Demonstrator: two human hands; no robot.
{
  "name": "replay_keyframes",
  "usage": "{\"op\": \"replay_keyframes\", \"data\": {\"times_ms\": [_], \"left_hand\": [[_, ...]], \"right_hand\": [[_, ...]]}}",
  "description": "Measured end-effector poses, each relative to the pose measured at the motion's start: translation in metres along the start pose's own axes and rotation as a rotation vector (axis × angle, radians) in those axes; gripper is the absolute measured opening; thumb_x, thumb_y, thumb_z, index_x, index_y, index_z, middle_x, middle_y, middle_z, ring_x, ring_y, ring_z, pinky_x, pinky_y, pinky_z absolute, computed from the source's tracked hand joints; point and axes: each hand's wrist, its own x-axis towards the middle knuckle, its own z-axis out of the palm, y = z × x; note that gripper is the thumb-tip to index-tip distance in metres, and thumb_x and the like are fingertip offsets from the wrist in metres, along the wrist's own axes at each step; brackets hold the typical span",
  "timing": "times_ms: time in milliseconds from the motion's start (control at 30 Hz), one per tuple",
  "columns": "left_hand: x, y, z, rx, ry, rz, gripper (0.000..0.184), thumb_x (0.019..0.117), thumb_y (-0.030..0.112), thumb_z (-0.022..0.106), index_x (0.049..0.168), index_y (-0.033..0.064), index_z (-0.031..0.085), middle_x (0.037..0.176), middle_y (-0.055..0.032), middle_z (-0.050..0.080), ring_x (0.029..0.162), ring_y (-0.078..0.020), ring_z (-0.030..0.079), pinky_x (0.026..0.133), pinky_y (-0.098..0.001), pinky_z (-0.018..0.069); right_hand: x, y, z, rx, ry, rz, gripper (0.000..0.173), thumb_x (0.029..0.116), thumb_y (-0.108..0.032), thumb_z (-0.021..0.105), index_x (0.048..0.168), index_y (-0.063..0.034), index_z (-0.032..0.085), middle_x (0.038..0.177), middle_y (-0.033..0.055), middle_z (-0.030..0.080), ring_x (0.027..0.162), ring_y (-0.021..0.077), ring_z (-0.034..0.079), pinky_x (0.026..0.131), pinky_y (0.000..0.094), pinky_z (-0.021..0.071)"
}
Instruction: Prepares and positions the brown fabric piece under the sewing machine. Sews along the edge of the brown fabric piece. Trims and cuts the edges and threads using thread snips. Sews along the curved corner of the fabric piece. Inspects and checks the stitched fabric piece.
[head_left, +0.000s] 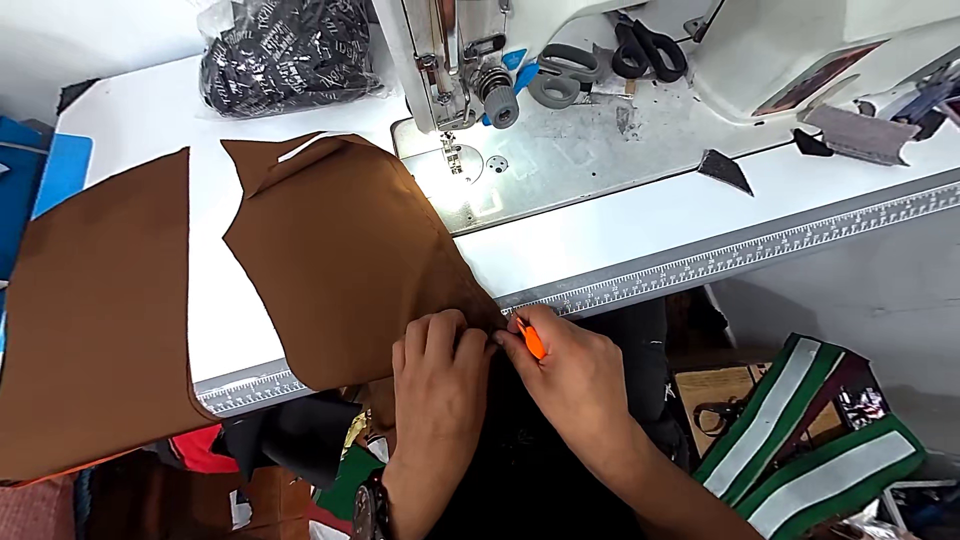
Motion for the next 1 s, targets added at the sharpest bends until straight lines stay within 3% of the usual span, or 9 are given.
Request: {"op": "replay_keyframes", "data": {"times_ms": [200,300,367,500,567,667,800,900,1000], "left_hand": [[0.019,-0.020,-0.026,-0.458,-0.036,-0.092,0.006,0.0876,0.020,0.070,0.083,0.0176,0.067,0.112,0.0048,0.070,0.109,-0.0085,0.064,0.089,-0.0265,0.0562],[0.029,-0.025,-0.027,-0.620,-0.081,-0.086,0.009,0.0856,0.011,0.073,0.087,0.0167,0.066,0.110,0.0056,0.073,0.100,-0.0057,0.070,0.080,-0.0229,0.0603],[0.033,-0.025,-0.022,-0.630,-0.086,-0.084,0.011,0.0865,0.010,0.072,0.092,0.0171,0.066,0.105,0.0072,0.073,0.090,-0.0034,0.069,0.072,-0.0201,0.0595],[0.037,-0.025,-0.012,-0.467,-0.056,-0.075,0.016,0.0878,0.013,0.074,0.104,0.0152,0.072,0.093,0.0084,0.068,0.083,-0.0002,0.064,0.072,-0.0169,0.0553],[0.041,-0.026,-0.012,-0.438,-0.059,-0.076,0.019,0.0887,0.014,0.075,0.107,0.0151,0.072,0.092,0.0083,0.068,0.081,-0.0002,0.064,0.072,-0.0168,0.0553],[0.046,-0.030,-0.013,-0.395,-0.058,-0.020,0.018,0.0901,0.015,0.073,0.108,0.0138,0.073,0.097,0.0067,0.070,0.088,-0.0029,0.066,0.079,-0.0200,0.0566],[0.051,-0.037,-0.012,-0.313,-0.048,0.061,0.014,0.0893,0.011,0.070,0.103,0.0136,0.076,0.103,0.0033,0.072,0.097,-0.0085,0.068,0.085,-0.0241,0.0579],[0.068,-0.053,-0.010,-0.201,-0.069,0.163,0.018,0.0885,0.008,0.067,0.104,0.0109,0.074,0.104,-0.0028,0.071,0.099,-0.0175,0.068,0.085,-0.0321,0.0582],[0.103,-0.079,-0.013,-0.118,-0.179,0.236,0.014,0.0966,0.018,0.065,0.104,0.0079,0.072,0.100,-0.0066,0.068,0.096,-0.0230,0.067,0.085,-0.0384,0.0576]], "right_hand": [[0.001,-0.001,-0.002,0.003,-0.020,0.010,0.019,0.0930,-0.036,0.070,0.093,-0.0174,0.068,0.066,-0.0058,0.058,0.052,0.0112,0.056,0.042,0.0317,0.0423],[0.001,-0.002,-0.002,0.000,-0.023,0.017,0.019,0.0921,-0.036,0.071,0.094,-0.0173,0.068,0.065,-0.0057,0.058,0.052,0.0113,0.057,0.043,0.0320,0.0429],[0.001,-0.001,-0.002,-0.004,-0.019,0.017,0.019,0.0920,-0.037,0.071,0.093,-0.0177,0.068,0.065,-0.0060,0.058,0.053,0.0108,0.057,0.043,0.0314,0.0432],[0.002,-0.001,-0.001,-0.007,0.021,-0.001,0.017,0.0916,-0.035,0.070,0.094,-0.0178,0.069,0.066,-0.0065,0.059,0.053,0.0094,0.057,0.043,0.0298,0.0433],[0.003,-0.001,-0.004,0.002,0.075,-0.025,0.015,0.0922,-0.030,0.068,0.097,-0.0170,0.072,0.069,-0.0064,0.063,0.055,0.0081,0.058,0.044,0.0282,0.0438],[0.000,0.000,-0.013,0.043,0.090,-0.126,0.020,0.0963,-0.026,0.063,0.108,-0.0153,0.075,0.076,-0.0043,0.068,0.059,0.0082,0.061,0.047,0.0276,0.0468],[-0.016,-0.011,-0.018,0.010,-0.107,-0.284,0.032,0.0978,-0.026,0.059,0.125,-0.0183,0.074,0.074,-0.0001,0.069,0.057,0.0156,0.064,0.043,0.0326,0.0483],[-0.007,-0.011,-0.015,-0.096,-0.188,-0.380,0.036,0.0985,-0.029,0.057,0.129,-0.0200,0.073,0.070,-0.0015,0.066,0.052,0.0153,0.060,0.041,0.0299,0.0425],[0.030,-0.002,-0.019,-0.184,-0.184,-0.453,0.036,0.1009,-0.037,0.053,0.125,-0.0204,0.075,0.069,-0.0008,0.066,0.051,0.0173,0.061,0.040,0.0323,0.0432]]}}
